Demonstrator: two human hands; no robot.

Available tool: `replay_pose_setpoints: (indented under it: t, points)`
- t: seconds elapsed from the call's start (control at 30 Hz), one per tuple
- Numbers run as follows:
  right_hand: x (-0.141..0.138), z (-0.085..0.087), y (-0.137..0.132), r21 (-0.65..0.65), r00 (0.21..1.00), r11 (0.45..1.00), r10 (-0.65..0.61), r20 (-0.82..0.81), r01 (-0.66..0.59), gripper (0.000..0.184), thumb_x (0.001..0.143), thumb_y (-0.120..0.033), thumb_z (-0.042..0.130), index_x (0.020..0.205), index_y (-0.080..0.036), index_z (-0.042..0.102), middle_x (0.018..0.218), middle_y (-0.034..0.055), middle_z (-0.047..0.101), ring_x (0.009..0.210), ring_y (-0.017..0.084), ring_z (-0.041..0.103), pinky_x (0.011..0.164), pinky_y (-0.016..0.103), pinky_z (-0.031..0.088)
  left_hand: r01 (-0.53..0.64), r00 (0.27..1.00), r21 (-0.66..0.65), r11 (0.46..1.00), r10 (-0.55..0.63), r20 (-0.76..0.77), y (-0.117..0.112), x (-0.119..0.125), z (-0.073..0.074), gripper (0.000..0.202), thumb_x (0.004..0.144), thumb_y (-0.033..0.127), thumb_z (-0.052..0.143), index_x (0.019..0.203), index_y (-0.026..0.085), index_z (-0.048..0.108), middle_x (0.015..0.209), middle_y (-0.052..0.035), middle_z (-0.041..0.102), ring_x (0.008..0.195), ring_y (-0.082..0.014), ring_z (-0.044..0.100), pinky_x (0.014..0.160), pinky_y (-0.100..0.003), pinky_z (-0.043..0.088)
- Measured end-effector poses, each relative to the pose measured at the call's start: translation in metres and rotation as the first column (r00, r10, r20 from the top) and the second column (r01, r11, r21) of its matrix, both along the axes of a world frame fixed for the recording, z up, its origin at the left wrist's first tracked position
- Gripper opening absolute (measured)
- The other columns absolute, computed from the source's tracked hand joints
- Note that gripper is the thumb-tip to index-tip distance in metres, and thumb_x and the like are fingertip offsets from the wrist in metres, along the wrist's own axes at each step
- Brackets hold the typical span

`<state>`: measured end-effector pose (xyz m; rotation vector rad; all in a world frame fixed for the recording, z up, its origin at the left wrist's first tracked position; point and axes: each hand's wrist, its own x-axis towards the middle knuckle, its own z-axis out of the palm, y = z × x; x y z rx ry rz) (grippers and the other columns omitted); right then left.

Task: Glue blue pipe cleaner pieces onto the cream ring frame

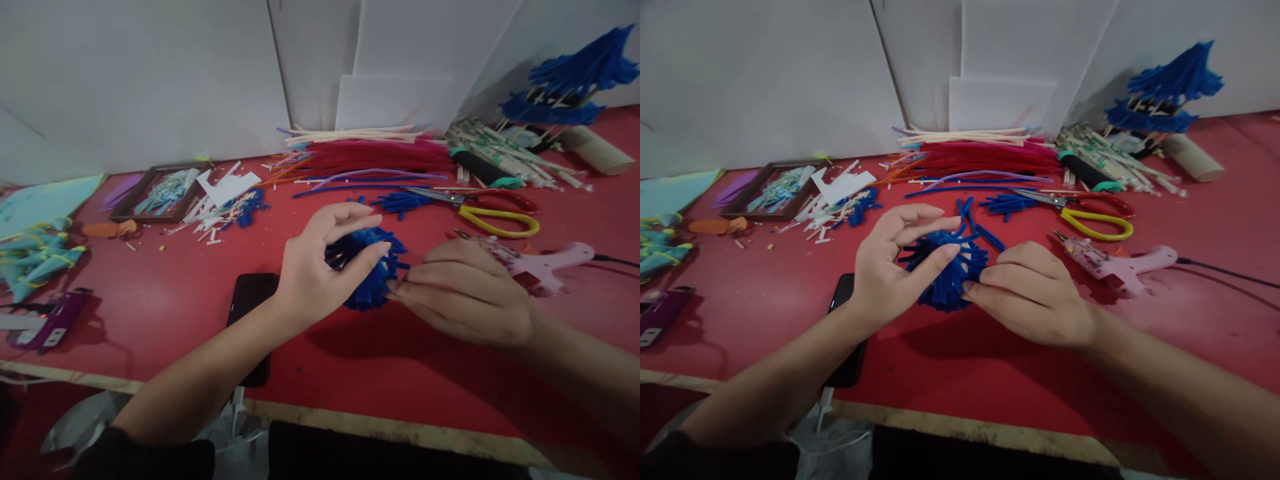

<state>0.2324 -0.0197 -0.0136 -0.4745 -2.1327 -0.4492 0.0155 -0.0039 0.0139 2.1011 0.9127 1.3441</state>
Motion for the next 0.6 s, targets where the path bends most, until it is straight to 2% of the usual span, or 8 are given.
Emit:
replay_pose_setpoints:
  t: [0.17,0.37,0.6]
  points:
    - [-0.0011,-0.0038,0.0011,-0.008,0.999,1.0,-0.007,-0.039,0.007,0.016,0.087,-0.01,0.078,0.096,-0.02,0.069,0.08,0.0016,0.072,0.077,0.015,0.065,0.066,0.032,0.058,-0.006,1.0,0.016,1.0,0.007,-0.017,0.0008,0.0016,-0.0024,0.026,0.094,0.018,0.075,0.115,0.021,0.059,0.113,-0.0042,0.082,0.108,-0.0202,0.082,0.094,-0.028,0.068]
    - [-0.0011,-0.0057,0.0009,-0.032,1.0,0.999,-0.02,-0.019,0.019,0.014,0.09,-0.013,0.075,0.095,-0.023,0.067,0.083,0.001,0.072,0.08,0.016,0.064,0.07,0.033,0.057,-0.018,0.999,0.022,1.0,0.019,-0.041,0.0009,0.0013,-0.0024,0.025,0.095,0.017,0.071,0.116,0.023,0.058,0.112,-0.0032,0.083,0.107,-0.0209,0.082,0.095,-0.03,0.069]
    - [-0.0011,-0.0052,0.0022,-0.025,0.999,0.999,-0.028,-0.038,0.027,0.018,0.088,-0.012,0.076,0.094,-0.027,0.067,0.083,-0.0024,0.07,0.076,0.015,0.065,0.066,0.035,0.056,0.021,1.0,0.067,0.998,-0.021,-0.004,0.0022,0.0019,-0.0062,0.025,0.095,0.026,0.075,0.114,0.02,0.059,0.112,-0.0061,0.082,0.108,-0.0203,0.082,0.093,-0.025,0.067]
